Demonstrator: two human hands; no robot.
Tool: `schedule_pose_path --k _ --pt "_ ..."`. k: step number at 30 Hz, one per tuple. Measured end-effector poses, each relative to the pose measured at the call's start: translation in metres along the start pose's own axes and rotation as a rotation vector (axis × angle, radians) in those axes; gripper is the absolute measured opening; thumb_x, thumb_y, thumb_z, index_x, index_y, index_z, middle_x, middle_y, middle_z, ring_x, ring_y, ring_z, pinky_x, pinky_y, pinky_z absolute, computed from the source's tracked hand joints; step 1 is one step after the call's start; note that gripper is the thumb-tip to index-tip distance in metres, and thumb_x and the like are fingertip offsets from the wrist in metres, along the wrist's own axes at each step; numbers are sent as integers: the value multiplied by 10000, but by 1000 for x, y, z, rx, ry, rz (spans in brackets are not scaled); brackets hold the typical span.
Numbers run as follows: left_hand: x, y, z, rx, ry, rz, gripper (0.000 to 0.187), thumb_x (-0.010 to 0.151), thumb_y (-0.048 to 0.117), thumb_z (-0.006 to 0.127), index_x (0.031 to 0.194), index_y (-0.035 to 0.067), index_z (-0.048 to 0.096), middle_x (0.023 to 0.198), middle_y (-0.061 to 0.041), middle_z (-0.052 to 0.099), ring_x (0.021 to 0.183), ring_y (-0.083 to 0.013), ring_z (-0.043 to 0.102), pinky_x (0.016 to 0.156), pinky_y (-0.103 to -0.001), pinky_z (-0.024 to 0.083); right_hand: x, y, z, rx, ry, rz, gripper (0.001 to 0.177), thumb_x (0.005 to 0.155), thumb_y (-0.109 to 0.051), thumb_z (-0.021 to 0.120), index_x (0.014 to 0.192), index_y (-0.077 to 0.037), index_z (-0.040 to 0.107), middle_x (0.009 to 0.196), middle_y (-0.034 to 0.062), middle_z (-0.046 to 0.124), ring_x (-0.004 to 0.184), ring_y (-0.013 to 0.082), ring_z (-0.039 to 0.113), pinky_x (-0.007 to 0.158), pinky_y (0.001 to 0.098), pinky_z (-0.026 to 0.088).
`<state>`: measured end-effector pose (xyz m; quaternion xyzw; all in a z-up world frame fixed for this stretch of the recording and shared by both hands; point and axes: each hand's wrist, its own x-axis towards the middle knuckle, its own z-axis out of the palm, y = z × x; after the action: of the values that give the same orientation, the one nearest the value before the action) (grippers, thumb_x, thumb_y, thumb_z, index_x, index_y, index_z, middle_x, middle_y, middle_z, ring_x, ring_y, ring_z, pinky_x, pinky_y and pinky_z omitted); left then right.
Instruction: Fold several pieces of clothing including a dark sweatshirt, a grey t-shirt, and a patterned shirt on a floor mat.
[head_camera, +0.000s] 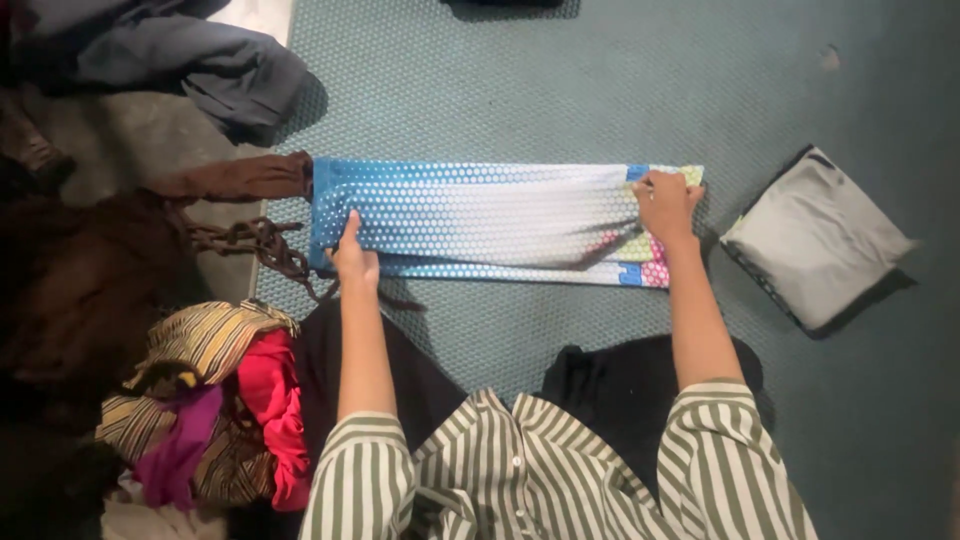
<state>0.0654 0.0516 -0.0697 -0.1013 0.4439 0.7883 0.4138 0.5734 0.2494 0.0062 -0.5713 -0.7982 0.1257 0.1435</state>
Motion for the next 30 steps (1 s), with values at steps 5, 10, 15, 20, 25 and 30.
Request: schedule_pose_path --k 5,10,15,20,25,30 --pt "1 43 11 38 -262 117 648 741 -70 732 1330 140 563 1160 -9 698 1030 -179 690 910 -377 569 9 2 8 -21 -18 117 143 966 -274 700 994 -144 754 970 96 734 1008 310 652 873 538 323" --pt "23 64 18 393 -122 90 471 889 8 752 1316 89 571 1071 -58 717 940 -169 676 826 -323 554 9 24 20 -35 61 42 167 969 -288 704 1012 -129 738 942 108 736 975 341 658 849 535 319" --pt "57 59 1 835 -174 432 420 896 -40 776 1278 38 619 1076 -58 703 957 -163 667 839 -276 541 19 30 23 -4 71 121 160 1022 -269 691 1045 -117 733 937 126 726 923 337 672 853 549 318" --pt "11 75 60 1549 58 968 380 891 95 756 1249 59 631 1229 -144 632 1142 -381 554 968 -496 433 23 3 26 -111 189 85 275 860 -177 740 1125 -111 707 1187 150 644 1193 371 540 939 608 304" --pt "41 62 66 1730 -15 1006 356 909 158 727 1259 120 669 1292 -102 604 1198 -352 516 938 -526 381 28 -8 49 -70 231 63 256 907 -197 764 1146 -127 705 1255 118 605 1251 357 490 988 634 284" --pt "74 80 69 1908 -157 922 233 838 240 797 1050 168 733 1151 -41 651 1149 -313 538 925 -513 401 22 24 65 165 169 178 148 965 -242 714 1077 -156 671 1137 51 602 1158 265 552 1081 548 402"
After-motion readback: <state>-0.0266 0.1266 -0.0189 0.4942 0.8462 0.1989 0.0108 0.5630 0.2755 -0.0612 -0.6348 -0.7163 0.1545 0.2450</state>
